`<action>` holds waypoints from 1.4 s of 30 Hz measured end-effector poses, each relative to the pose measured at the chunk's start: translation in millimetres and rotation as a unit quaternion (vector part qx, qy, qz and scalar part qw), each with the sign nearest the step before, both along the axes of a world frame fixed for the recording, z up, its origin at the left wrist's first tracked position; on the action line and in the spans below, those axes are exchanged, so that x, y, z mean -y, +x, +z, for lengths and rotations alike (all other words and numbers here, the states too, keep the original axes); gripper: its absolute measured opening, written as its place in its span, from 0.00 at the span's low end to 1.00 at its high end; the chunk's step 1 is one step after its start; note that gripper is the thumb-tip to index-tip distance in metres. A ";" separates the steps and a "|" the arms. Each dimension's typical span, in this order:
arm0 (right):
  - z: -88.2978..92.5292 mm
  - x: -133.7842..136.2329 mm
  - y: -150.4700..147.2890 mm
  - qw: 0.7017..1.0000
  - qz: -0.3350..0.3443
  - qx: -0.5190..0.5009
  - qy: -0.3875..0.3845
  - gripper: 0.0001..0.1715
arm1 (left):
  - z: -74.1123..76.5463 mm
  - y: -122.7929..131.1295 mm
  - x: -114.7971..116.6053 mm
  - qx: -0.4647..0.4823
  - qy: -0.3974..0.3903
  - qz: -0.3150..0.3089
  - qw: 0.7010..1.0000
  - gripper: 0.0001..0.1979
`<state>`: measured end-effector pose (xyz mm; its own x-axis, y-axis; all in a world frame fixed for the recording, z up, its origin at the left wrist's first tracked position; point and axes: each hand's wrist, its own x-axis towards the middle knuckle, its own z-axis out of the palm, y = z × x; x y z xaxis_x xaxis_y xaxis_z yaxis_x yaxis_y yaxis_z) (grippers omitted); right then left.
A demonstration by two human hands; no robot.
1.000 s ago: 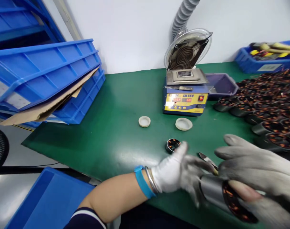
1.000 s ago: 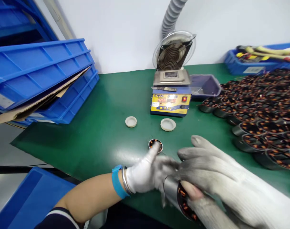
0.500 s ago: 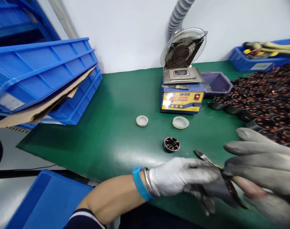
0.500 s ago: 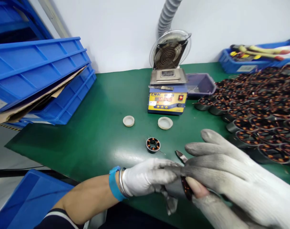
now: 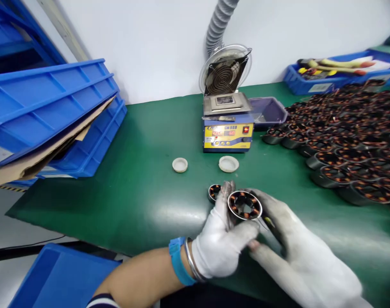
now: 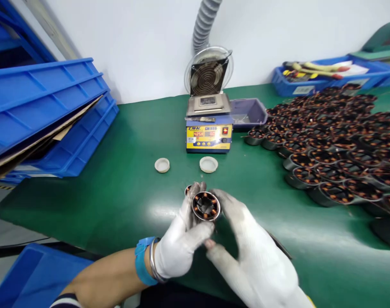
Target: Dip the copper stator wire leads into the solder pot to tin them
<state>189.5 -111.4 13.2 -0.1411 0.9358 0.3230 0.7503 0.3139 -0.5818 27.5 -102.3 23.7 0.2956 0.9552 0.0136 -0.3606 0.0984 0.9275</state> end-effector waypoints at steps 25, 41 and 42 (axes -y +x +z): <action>15.9 -12.2 22.5 0.990 0.050 0.100 0.086 0.20 | 30.2 -24.6 -27.1 -0.194 0.022 0.174 0.965 0.19; 55.9 -85.2 19.1 0.958 -0.116 0.083 -0.248 0.35 | 14.9 -37.4 -69.2 0.014 -0.026 0.386 0.922 0.23; 56.2 -98.9 18.5 0.957 -0.115 0.084 -0.252 0.33 | 10.5 -36.9 -72.6 0.017 -0.024 0.387 0.921 0.22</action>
<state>208.0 -12.5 69.5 0.0780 0.9794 -0.1863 0.8621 -0.1601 -0.4807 -9.4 -29.6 34.1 -0.4749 0.8792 -0.0379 -0.3696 -0.1602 0.9153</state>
